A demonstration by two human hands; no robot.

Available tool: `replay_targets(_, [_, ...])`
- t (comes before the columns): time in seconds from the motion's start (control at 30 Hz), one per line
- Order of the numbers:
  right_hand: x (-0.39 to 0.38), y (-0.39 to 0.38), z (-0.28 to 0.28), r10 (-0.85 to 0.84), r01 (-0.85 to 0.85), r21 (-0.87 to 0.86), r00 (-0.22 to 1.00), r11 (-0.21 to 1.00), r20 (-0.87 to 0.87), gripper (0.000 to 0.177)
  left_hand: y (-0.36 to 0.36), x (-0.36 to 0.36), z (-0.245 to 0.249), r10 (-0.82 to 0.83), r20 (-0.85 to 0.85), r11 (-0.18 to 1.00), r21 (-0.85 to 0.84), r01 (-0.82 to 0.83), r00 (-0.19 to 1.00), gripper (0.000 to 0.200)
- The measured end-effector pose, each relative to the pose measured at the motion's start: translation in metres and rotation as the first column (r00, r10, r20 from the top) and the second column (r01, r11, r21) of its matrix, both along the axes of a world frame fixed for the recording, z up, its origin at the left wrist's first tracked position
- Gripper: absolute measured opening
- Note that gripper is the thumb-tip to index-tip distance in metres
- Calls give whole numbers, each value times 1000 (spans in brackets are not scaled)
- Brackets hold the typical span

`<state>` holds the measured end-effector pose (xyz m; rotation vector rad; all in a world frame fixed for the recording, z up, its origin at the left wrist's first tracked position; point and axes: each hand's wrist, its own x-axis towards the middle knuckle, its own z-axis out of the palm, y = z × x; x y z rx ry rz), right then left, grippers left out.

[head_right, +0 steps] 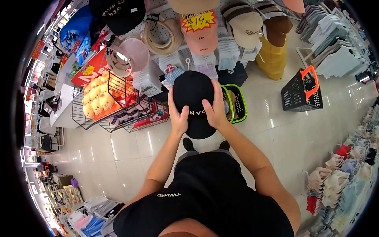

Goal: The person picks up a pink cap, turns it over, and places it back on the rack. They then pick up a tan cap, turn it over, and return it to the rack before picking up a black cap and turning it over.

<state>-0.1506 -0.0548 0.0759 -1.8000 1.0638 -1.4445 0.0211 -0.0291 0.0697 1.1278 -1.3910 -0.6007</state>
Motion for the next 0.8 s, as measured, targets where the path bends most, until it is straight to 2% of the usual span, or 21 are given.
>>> replay_targets(0.13, [2, 3, 5, 12, -10, -34, 999, 999, 52, 71, -1, 2, 9, -23, -17, 998, -62, 21, 1000, 85])
replay_targets(0.2, [8, 2, 8, 28, -27, -12, 994, 1000, 102, 71, -4, 9, 17, -19, 41, 992, -123, 24, 999, 86])
replay_targets(0.53, [32, 7, 22, 12, -7, -58, 995, 998, 97, 71, 2, 34, 29, -5, 67, 988, -153, 15, 998, 83])
replay_targets(0.6, [36, 4, 25, 27, -26, -6, 980, 1000, 197, 67, 3, 38, 36, -97, -157, 985, -158, 72, 983, 82])
replay_targets(0.63, [38, 2, 25, 29, -27, -11, 981, 1000, 193, 67, 9, 34, 56, -140, -265, 980, -177, 95, 954, 81])
replay_targets(0.7, [44, -3, 22, 86, -122, 69, 916, 990, 391, 63, 10, 38, 74, -165, -270, 973, -204, 111, 949, 73])
replay_targets(0.77, [49, -10, 19, 120, -233, 127, 810, 964, 574, 58, 11, 40, 86, -173, -306, 970, -216, 108, 936, 73])
replay_targets(0.8, [53, -11, 23, 127, -292, 147, 743, 945, 657, 56, 11, 41, 91, -163, -268, 967, -233, 101, 950, 71])
